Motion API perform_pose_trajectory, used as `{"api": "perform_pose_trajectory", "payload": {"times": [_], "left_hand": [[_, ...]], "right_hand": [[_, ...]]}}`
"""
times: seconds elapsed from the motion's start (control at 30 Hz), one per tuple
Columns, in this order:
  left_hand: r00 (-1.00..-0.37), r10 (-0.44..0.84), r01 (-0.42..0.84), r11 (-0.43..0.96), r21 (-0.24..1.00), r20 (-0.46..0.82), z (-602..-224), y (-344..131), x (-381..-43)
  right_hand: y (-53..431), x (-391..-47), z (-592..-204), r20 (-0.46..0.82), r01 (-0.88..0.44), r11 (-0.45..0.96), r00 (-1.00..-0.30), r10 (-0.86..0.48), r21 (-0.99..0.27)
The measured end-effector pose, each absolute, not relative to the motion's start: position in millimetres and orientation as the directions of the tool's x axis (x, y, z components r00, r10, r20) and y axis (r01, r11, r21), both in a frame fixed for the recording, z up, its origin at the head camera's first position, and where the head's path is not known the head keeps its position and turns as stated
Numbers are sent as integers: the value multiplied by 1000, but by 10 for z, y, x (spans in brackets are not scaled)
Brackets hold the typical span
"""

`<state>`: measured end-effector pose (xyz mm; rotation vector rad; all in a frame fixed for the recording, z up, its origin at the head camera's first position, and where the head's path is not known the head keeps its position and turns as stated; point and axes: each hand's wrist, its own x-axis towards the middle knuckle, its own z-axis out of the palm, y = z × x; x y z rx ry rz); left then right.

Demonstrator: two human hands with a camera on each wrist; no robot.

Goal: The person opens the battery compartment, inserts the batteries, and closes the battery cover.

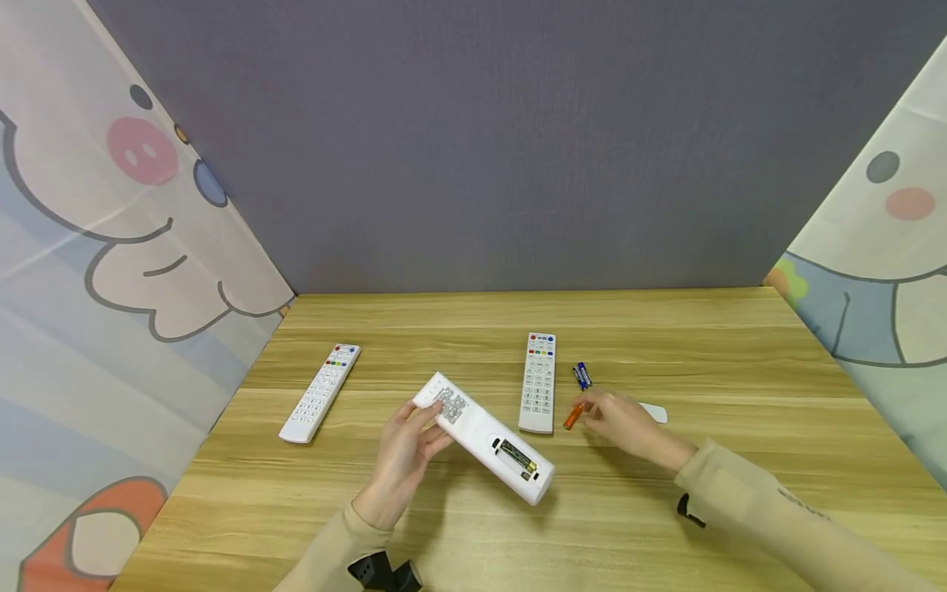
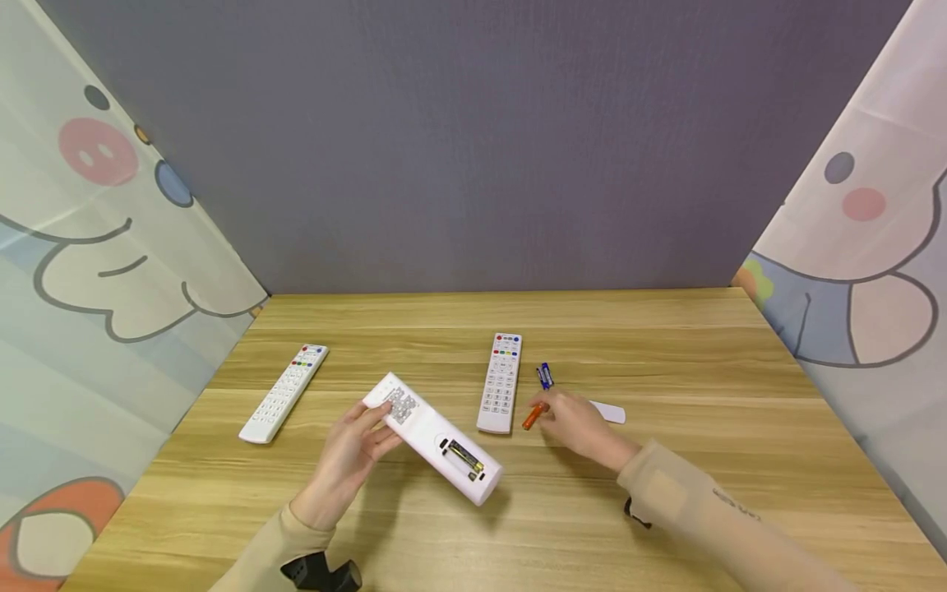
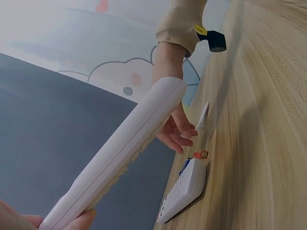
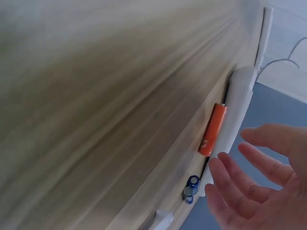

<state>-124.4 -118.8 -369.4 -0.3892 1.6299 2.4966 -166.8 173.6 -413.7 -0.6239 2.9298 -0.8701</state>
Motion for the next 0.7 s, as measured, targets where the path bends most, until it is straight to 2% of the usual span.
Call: {"api": "perform_pose_trajectory", "payload": {"times": [0.17, 0.7], "left_hand": [[-957, -29, -254, -402, 880, -289, -3692, -1189, -1242], [-958, -36, -249, -381, 891, -283, -3697, -1187, -1234]], "right_hand": [[1761, -1714, -4158, 105, -402, 781, -909, -403, -478], [1770, -1815, -4222, 124, -528, 737, -839, -530, -421]]}}
